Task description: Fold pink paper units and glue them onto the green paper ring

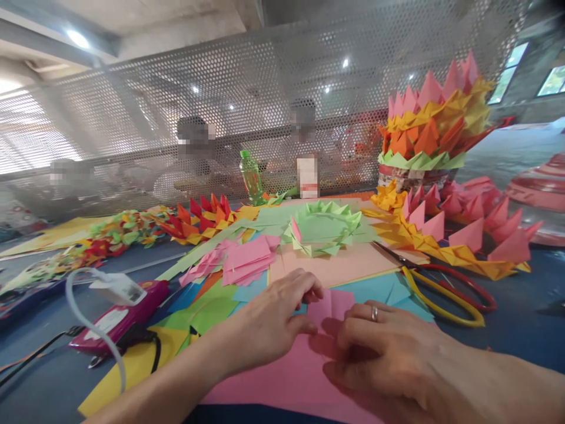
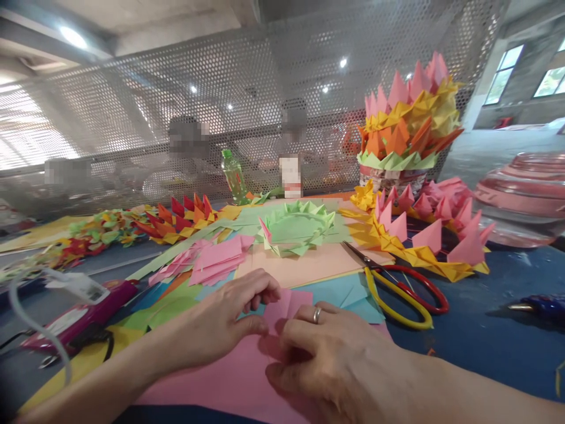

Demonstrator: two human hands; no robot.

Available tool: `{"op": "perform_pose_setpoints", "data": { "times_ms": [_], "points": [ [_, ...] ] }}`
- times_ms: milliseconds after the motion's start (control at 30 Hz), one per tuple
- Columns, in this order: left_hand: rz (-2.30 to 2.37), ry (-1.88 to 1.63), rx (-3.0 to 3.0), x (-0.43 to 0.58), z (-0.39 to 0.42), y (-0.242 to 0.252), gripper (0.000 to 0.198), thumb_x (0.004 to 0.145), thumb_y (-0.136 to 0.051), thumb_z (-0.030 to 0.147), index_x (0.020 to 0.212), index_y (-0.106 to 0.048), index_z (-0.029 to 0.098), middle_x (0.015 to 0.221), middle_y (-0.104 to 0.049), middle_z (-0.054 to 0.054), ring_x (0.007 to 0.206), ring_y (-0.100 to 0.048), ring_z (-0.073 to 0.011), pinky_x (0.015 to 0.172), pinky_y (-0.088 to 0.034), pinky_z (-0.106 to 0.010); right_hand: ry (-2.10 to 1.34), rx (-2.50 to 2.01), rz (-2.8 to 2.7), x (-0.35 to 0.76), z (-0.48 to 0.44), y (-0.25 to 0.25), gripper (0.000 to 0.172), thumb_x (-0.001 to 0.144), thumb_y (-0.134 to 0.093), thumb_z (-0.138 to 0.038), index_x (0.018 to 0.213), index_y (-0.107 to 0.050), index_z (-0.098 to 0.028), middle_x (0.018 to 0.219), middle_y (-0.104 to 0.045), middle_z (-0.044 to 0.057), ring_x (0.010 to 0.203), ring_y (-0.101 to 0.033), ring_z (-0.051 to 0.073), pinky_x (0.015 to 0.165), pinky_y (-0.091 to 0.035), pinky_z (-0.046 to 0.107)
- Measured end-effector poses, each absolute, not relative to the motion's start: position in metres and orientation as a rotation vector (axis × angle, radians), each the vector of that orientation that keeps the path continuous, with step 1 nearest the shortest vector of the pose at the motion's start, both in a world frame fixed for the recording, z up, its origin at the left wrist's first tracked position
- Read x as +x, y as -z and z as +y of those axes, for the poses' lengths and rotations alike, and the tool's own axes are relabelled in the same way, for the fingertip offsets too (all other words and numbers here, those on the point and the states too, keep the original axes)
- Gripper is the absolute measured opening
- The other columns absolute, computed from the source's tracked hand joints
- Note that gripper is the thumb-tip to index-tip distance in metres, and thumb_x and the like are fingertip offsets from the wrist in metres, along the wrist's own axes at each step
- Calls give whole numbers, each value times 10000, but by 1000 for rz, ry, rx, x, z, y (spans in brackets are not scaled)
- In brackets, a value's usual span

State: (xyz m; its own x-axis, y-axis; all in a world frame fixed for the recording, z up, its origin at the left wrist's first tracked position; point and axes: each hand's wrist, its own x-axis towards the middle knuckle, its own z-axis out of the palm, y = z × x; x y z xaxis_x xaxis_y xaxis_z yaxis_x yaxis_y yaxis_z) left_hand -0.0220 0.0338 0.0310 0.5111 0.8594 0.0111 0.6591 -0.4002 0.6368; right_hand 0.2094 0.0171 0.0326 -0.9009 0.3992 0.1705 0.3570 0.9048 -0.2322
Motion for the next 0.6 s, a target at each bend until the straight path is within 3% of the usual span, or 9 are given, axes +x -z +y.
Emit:
{"op": "perform_pose_setpoints", "data": {
  "times_ms": [267,600],
  "points": [
    [1183,-446,2110,-16,24,-35,292,789,-743,128,1003,-569,221,1032,-596,29,939,-548,-148,817,-422,-260,-260,-574,-2771,209,10,-41,237,950,-512,-154,893,-716,-263,954,-710,57,828,-673,175,664,-540,258],
    [1214,-422,2114,-20,22,-34,377,749,-802,228,1039,-562,220,1055,-591,15,966,-552,-173,832,-434,-297,-318,-573,-2737,208,11,-39,250,932,-496,-138,878,-710,-256,912,-707,62,802,-675,177,640,-532,251]
  ]
}}
